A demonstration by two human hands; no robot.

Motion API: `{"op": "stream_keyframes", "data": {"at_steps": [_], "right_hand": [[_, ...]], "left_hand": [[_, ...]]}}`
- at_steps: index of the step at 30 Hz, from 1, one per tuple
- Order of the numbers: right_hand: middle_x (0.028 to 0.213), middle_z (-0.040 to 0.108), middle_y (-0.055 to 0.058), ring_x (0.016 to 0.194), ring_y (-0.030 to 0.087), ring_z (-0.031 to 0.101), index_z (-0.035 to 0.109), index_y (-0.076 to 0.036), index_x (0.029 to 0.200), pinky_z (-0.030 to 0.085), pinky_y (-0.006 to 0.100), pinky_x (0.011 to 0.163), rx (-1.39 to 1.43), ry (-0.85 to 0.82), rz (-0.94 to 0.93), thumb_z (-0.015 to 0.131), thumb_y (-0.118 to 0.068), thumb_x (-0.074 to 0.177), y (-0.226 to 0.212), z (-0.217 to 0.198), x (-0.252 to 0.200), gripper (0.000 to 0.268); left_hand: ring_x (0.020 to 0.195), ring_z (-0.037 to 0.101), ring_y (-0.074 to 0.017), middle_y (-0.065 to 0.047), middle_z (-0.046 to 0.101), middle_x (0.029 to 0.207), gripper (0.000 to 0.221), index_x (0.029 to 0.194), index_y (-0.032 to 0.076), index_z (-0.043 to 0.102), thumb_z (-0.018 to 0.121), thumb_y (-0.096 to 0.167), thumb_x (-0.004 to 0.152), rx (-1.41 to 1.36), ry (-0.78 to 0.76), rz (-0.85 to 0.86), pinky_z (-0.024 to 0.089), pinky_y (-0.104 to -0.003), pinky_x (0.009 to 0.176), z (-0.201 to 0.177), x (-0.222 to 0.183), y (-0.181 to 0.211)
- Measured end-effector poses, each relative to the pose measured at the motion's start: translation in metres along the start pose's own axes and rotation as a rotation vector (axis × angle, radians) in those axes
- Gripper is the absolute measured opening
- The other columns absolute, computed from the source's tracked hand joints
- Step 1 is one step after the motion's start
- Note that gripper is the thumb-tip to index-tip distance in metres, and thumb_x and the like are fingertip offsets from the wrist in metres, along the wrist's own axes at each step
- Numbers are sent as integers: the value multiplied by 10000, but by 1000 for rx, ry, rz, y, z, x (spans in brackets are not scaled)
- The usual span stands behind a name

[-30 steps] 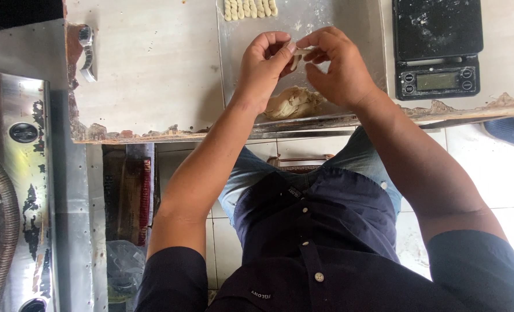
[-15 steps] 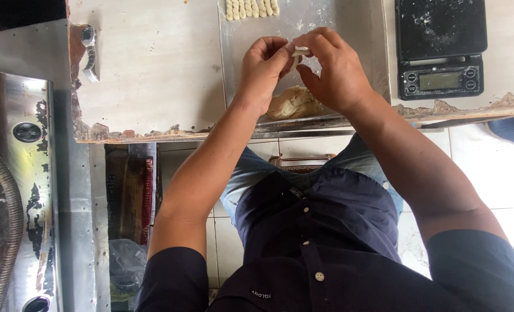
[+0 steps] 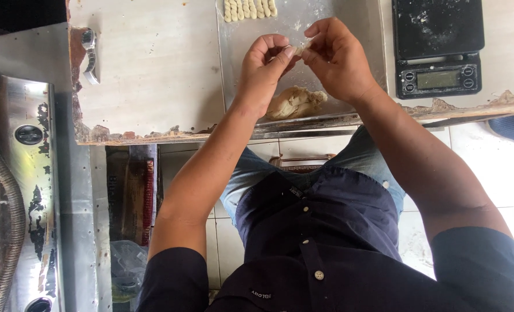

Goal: Rolling and braiding small pieces of dough into intricate patterns on a metal tray.

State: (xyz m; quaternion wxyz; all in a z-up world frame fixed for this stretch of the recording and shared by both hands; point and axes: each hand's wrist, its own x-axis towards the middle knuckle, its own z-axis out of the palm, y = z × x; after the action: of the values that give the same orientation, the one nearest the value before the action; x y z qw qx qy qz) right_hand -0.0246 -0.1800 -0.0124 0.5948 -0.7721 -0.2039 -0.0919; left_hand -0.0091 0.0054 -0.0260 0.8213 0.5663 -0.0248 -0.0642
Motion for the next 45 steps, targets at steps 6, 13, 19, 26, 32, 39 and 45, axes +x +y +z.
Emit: {"op": "stream_keyframes", "data": {"at_steps": [6,13,19,26,32,39,45], "right_hand": [[955,614,20,784,113,522,617,-64,1190,466,263,721,-63,-15,22,690,-27,1108,2,1,-2,116],[1298,565,225,1085,379,590,604,28,1326,528,475,937,-367,-17,-271,554,100,910,-15,2,-4,426],[1211,662,200,1089,399,599,643,6,1233,501,504,942,-622,-22,-455,734,41,949,-13,10,-1,301],[1010,707,113,896,262,660,717,-19,1102,533,372,792,-305,6,-205,698,65,1026,-7,7,-1,115],[1041,728,49,953,96,666,716,-53,1109,592,227,866,81,0,164,762,-15,1049,17,1,-1,85],[971,727,50,874,105,691,718,-57,1114,614,231,842,252,-6,333,753,-32,1024,13,-4,4,100],[967,676,10,839,90,646,660,-100,1089,582,210,818,328,-39,363,738,57,1009,11,-11,22,192]], "left_hand": [[879,596,-114,-31,632,960,198,1075,94,652,751,75,905,132,1,69,568,-255,823,3,0,-2],[788,694,-177,-68,694,869,227,1055,70,648,780,59,871,-120,131,-178,627,-313,764,-5,8,-3],[740,693,-156,-65,697,802,194,1031,83,634,760,61,885,-168,112,-218,612,-309,759,-6,3,-1],[880,744,-193,-19,711,904,114,1022,130,683,711,65,933,-60,66,-135,597,-316,771,-17,2,-8],[912,655,-92,-12,732,980,234,1164,72,724,719,25,934,369,-13,83,581,-232,857,-15,-6,6],[747,627,-91,16,717,878,132,1014,126,709,736,52,908,645,-26,177,551,-235,688,-3,-16,24],[816,677,-188,-51,699,957,124,962,97,659,712,7,893,889,-92,353,557,-311,728,-2,-12,32]]}}
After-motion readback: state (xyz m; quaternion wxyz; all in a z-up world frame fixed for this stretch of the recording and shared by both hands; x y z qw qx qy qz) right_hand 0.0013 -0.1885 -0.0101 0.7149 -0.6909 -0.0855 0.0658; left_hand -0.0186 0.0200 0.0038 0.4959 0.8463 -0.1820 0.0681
